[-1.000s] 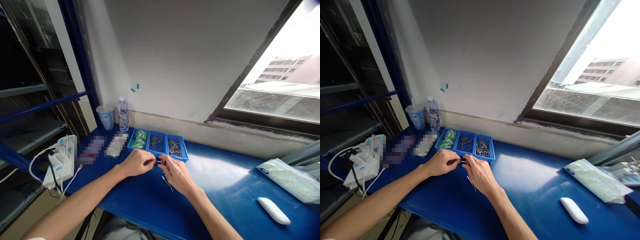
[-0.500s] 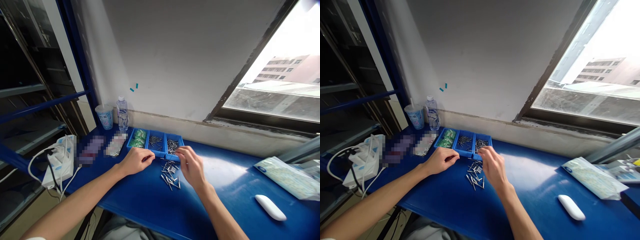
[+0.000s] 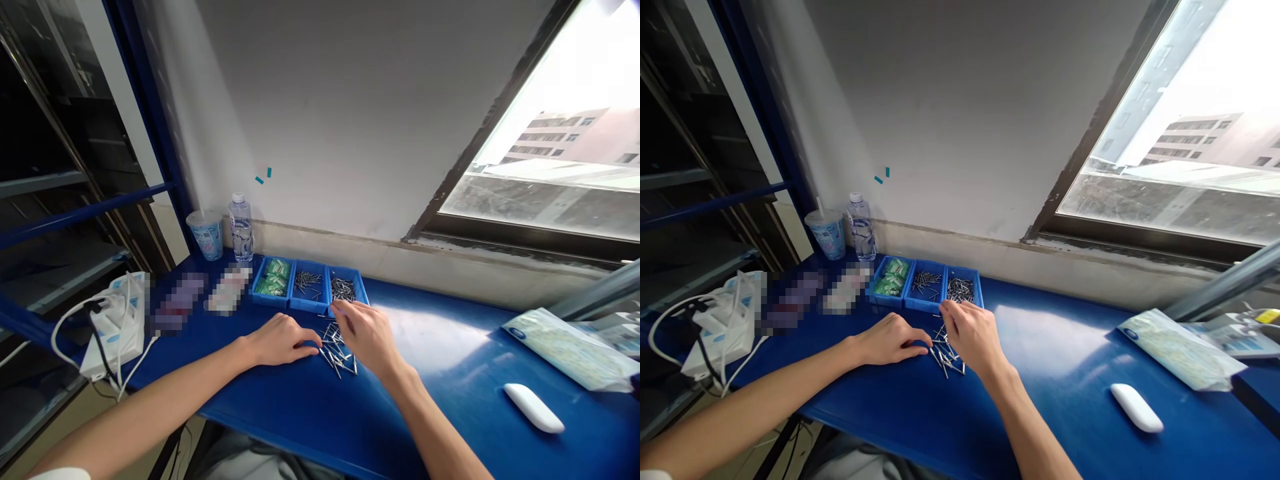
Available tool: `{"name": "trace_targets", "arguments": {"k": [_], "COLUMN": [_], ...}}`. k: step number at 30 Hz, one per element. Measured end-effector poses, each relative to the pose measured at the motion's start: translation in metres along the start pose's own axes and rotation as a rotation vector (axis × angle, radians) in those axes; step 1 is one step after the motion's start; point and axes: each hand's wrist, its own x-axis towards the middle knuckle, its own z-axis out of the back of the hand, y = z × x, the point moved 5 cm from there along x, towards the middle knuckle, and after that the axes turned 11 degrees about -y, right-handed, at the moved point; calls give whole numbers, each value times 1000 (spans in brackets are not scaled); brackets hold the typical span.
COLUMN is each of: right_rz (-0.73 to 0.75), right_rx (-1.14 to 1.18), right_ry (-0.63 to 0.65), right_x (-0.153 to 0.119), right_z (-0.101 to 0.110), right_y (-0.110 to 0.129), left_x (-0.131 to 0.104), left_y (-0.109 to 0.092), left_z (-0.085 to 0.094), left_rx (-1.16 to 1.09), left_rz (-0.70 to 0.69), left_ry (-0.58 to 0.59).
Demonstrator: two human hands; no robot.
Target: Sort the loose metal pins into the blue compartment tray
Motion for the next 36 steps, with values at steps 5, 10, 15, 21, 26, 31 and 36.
{"name": "trace_targets", "arguments": {"k": [5,10,15,21,26,31,36], "right_rz": [86,76,86,134,82,41,49], "right_rx": [85,83,133,181,178,180,207], "right_ry": [129,163,206,197,180,183,181], "right_x": [-7,-10,-8,-7,-9,-9,-11], "right_z": [-13,-18,-16,-12,-16,-19,-21], "right_y": [16,11,17,24,22,26,32], "left_x": [0,0,0,1,1,0,1], "left_y": [1,0,2,11,9,6,6], "left_z": [-4,-4,3,30,36,36,35], "left_rx": [53,33,36,-57,-79,-91,-82], "left_rz": [-1,8,0,115,121,74,52], "left_ry": [-7,-25,-51,-261,-284,-306,-321]}}
